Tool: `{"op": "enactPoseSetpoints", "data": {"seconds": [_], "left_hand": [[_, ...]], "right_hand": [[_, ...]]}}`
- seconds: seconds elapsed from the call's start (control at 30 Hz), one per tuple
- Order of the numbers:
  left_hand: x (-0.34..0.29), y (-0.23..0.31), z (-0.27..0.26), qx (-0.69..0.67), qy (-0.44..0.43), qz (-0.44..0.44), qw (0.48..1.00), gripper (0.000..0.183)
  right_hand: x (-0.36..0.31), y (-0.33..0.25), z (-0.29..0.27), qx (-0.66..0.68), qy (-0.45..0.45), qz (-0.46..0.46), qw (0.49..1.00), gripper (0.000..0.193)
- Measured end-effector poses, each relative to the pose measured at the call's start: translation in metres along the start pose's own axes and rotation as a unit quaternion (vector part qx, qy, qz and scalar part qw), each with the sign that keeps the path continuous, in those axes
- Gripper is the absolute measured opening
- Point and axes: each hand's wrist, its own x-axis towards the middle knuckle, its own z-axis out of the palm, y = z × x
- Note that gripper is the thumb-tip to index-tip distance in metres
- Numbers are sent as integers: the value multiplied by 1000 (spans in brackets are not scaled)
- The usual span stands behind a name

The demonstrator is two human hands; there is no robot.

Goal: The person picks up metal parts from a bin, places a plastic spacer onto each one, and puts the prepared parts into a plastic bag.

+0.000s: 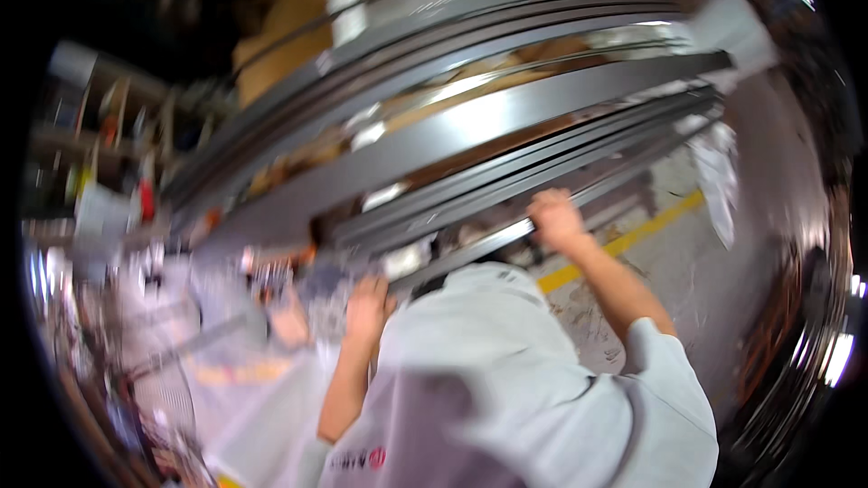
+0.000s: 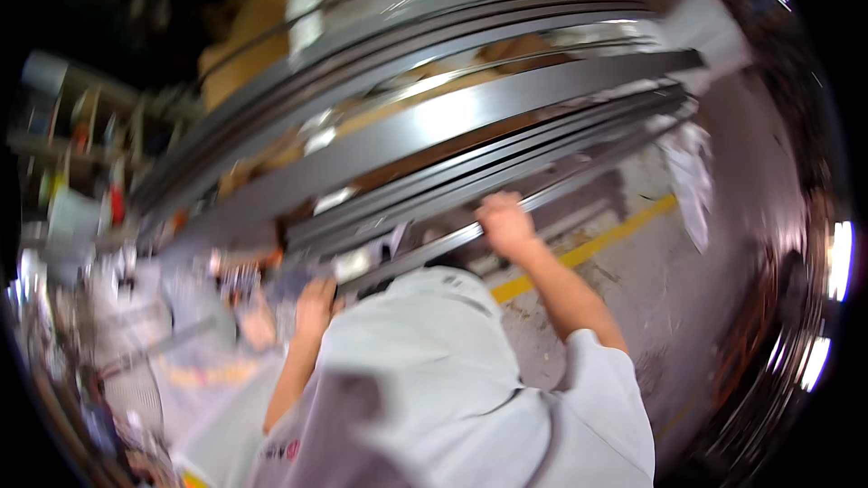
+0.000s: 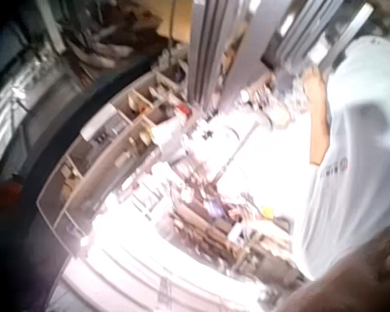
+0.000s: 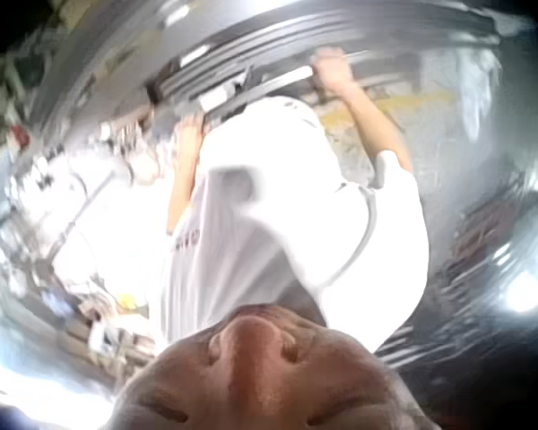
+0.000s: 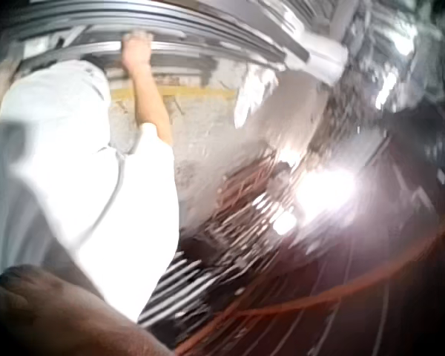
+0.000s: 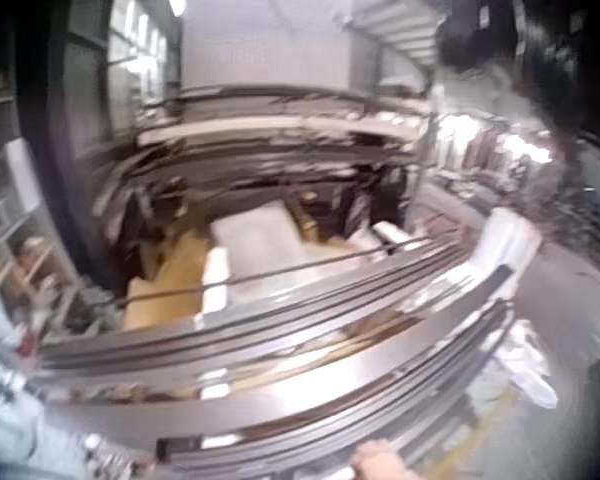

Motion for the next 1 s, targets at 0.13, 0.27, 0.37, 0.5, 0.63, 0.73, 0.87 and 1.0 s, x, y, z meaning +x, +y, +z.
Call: {"op": "enactPoseSetpoints", "data": {"seconds": [0.13,0.27,0.37,0.5,0.63,0.73,0.87,1.0], "left_hand": [[-10,-10,-7,-8,83,-114,990,41],[-37,-7,1,-93,146,-278,945,40],[-38,-15,11,-152,212,-382,887,34],[-45,-15,24,-251,281,-491,785,28],[-71,-13,49,-304,342,-483,746,19],[-86,-1,51,-277,343,-509,739,17],[-108,23,54,-310,314,-516,734,20],[-151,18,68,-312,259,-564,720,23]], "right_hand": [[8,23,12,-3,34,-6,999,34],[14,24,24,-9,2,-6,1000,32],[19,27,29,1,25,-20,999,34],[21,22,11,-18,-61,8,998,42],[16,-9,-10,-3,-1,-59,998,60],[21,-50,-30,70,5,-143,987,65],[48,-106,-29,181,-10,-231,956,51],[70,-165,-29,199,-26,-268,942,42]]}}
